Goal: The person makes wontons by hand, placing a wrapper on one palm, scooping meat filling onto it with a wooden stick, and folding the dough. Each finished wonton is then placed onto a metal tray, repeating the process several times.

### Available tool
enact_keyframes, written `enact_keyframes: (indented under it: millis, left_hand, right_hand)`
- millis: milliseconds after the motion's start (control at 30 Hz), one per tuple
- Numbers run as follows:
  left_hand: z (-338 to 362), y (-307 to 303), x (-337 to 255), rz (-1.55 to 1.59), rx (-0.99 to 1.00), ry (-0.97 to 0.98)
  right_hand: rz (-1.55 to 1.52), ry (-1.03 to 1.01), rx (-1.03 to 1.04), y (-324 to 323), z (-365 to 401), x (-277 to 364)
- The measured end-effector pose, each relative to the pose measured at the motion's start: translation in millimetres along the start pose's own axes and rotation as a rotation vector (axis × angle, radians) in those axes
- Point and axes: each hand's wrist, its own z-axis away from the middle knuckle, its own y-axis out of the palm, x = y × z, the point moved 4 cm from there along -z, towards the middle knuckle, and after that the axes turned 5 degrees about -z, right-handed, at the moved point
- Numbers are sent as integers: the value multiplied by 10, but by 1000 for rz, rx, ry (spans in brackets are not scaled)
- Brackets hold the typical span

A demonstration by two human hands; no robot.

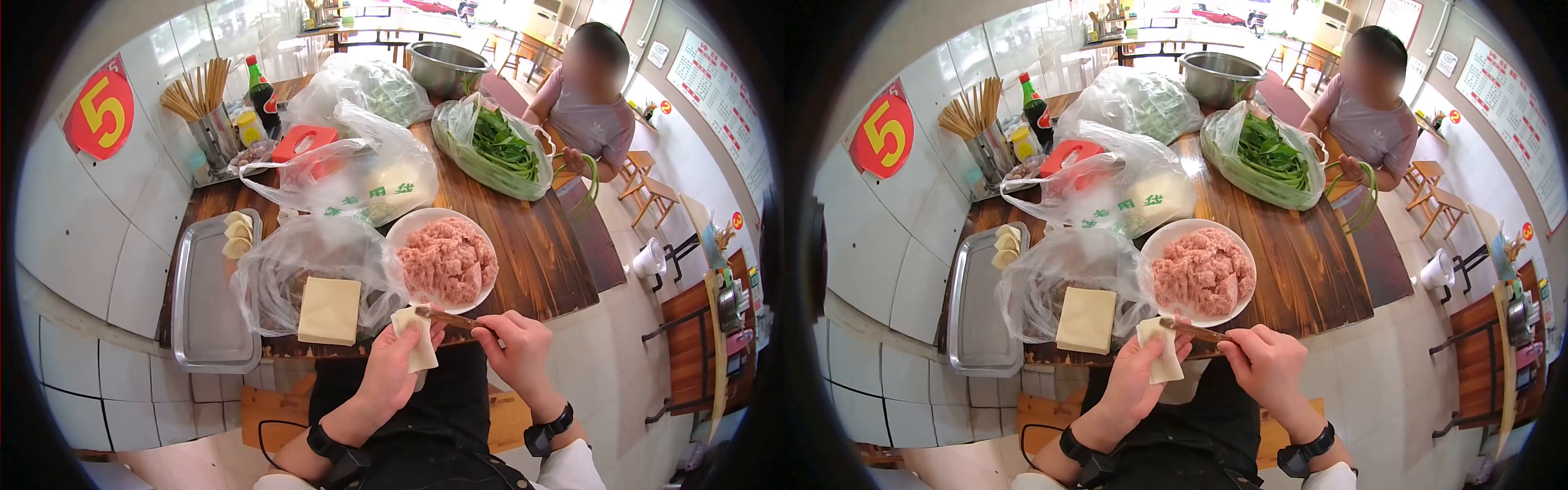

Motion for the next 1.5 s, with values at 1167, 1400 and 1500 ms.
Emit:
enact_keyframes:
  millis: [1167, 1400, 1500]
  left_hand:
    - [-14, -12, 32, 216, -28, 131]
    - [-9, 19, 12, 33, -68, 221]
    - [-2, -2, -62, -299, -106, 307]
  right_hand:
    - [-1283, 772, -83, 814, 364, 223]
    - [-1230, 633, -24, 708, 180, 160]
    - [-804, 344, 147, 565, -3, 81]
